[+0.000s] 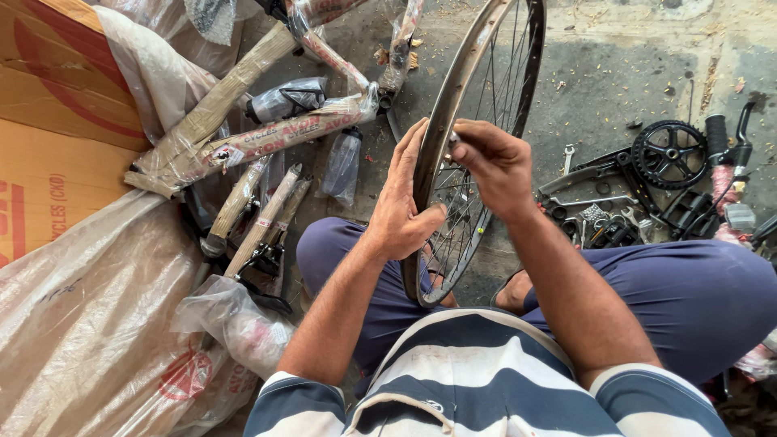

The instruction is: The person sits on the ground and works on a bicycle wheel, repeatedly inserting and adjusting small metal pieces into the rim. The person rotates the wheel to access different sections and continues the process without completing the task.

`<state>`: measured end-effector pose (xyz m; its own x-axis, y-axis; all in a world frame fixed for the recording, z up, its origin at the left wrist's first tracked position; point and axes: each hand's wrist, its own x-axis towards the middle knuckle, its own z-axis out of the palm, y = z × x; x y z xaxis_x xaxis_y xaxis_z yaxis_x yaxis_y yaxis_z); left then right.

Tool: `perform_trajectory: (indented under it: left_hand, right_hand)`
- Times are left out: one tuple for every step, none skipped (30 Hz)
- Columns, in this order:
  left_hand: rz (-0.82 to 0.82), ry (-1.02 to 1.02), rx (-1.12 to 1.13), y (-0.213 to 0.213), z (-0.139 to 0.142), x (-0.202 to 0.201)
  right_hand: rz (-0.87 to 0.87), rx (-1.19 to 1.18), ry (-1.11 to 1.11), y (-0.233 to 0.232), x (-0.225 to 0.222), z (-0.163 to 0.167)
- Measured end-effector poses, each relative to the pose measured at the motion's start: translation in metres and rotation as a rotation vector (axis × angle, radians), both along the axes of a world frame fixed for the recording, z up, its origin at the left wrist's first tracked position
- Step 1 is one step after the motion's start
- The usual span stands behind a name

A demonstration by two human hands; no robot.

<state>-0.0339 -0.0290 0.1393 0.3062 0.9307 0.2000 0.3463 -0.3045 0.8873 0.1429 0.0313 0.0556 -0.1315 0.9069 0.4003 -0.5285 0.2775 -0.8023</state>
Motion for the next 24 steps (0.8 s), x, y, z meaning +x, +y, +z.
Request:
perform_trajectory:
  left_hand:
    - [0.001,0.008,0.004,0.0,0.001,0.0]
    - [0.003,0.005,0.009,0.001,0.001,0.0]
    - [0.004,0.003,0.014,0.001,0.002,0.0]
    - [0.006,0.0,0.021,0.001,0.003,0.0]
    - [0.01,0.011,0.023,0.001,0.004,0.0]
    - [0.013,0.021,0.025,0.001,0.005,0.0]
    - [0.015,0.03,0.023,0.001,0.005,-0.001]
    - [0.008,0.029,0.023,0.0,0.005,-0.001]
    - [0.003,0.028,0.021,0.0,0.005,-0.001]
    - [-0.004,0.027,0.019,-0.001,0.005,-0.001]
    - [-0.012,0.026,0.02,-0.001,0.005,-0.001]
    - [-0.02,0.025,0.022,-0.001,0.005,-0.001]
    - [-0.028,0.022,0.022,-0.001,0.004,0.0]
    - [-0.046,-0.01,0.014,0.0,0.004,0.001]
    - [-0.064,-0.042,0.007,0.001,0.004,0.001]
    - [-0.082,-0.074,0.0,0.002,0.004,0.002]
    - [-0.095,-0.07,-0.005,0.003,0.004,0.003]
    - [-0.108,-0.064,-0.009,0.004,0.004,0.003]
    - [-0.12,-0.059,-0.015,0.005,0.005,0.003]
    - [-0.112,-0.066,-0.019,0.005,0.005,0.003]
    - [-0.103,-0.074,-0.023,0.005,0.005,0.003]
    - [-0.094,-0.08,-0.025,0.004,0.005,0.003]
    - [-0.083,-0.079,-0.013,0.003,0.004,0.002]
    - [-0.073,-0.08,-0.002,0.001,0.002,0.002]
  right_hand:
    - [0.067,-0.01,0.095,0.003,0.0,-0.003]
    - [0.09,-0.024,0.141,0.005,-0.001,-0.006]
    - [0.114,-0.037,0.186,0.007,-0.001,-0.008]
    - [0.138,-0.05,0.231,0.008,-0.002,-0.01]
    - [0.137,-0.059,0.241,0.009,-0.003,-0.012]
    - [0.134,-0.07,0.251,0.009,-0.004,-0.013]
    - [0.131,-0.084,0.26,0.008,-0.005,-0.014]
    - [0.143,-0.085,0.281,0.008,-0.005,-0.015]
    - [0.155,-0.088,0.302,0.007,-0.005,-0.016]
    - [0.166,-0.091,0.323,0.006,-0.005,-0.016]
    - [0.178,-0.084,0.341,0.006,-0.005,-0.017]
    - [0.188,-0.077,0.358,0.006,-0.005,-0.018]
    - [0.197,-0.073,0.374,0.005,-0.004,-0.019]
    - [0.188,-0.081,0.374,0.006,-0.003,-0.02]
    - [0.179,-0.087,0.375,0.006,-0.002,-0.021]
    - [0.17,-0.094,0.375,0.007,-0.002,-0.023]
    - [0.166,-0.106,0.376,0.007,-0.001,-0.024]
    - [0.163,-0.118,0.379,0.007,-0.002,-0.026]
    - [0.159,-0.131,0.381,0.007,-0.003,-0.027]
    - [0.142,-0.163,0.362,0.006,-0.003,-0.028]
    - [0.125,-0.195,0.342,0.004,-0.005,-0.029]
    - [0.108,-0.225,0.323,0.002,-0.006,-0.03]
    - [0.095,-0.244,0.255,0.0,-0.006,-0.031]
    - [0.08,-0.262,0.186,-0.001,-0.006,-0.031]
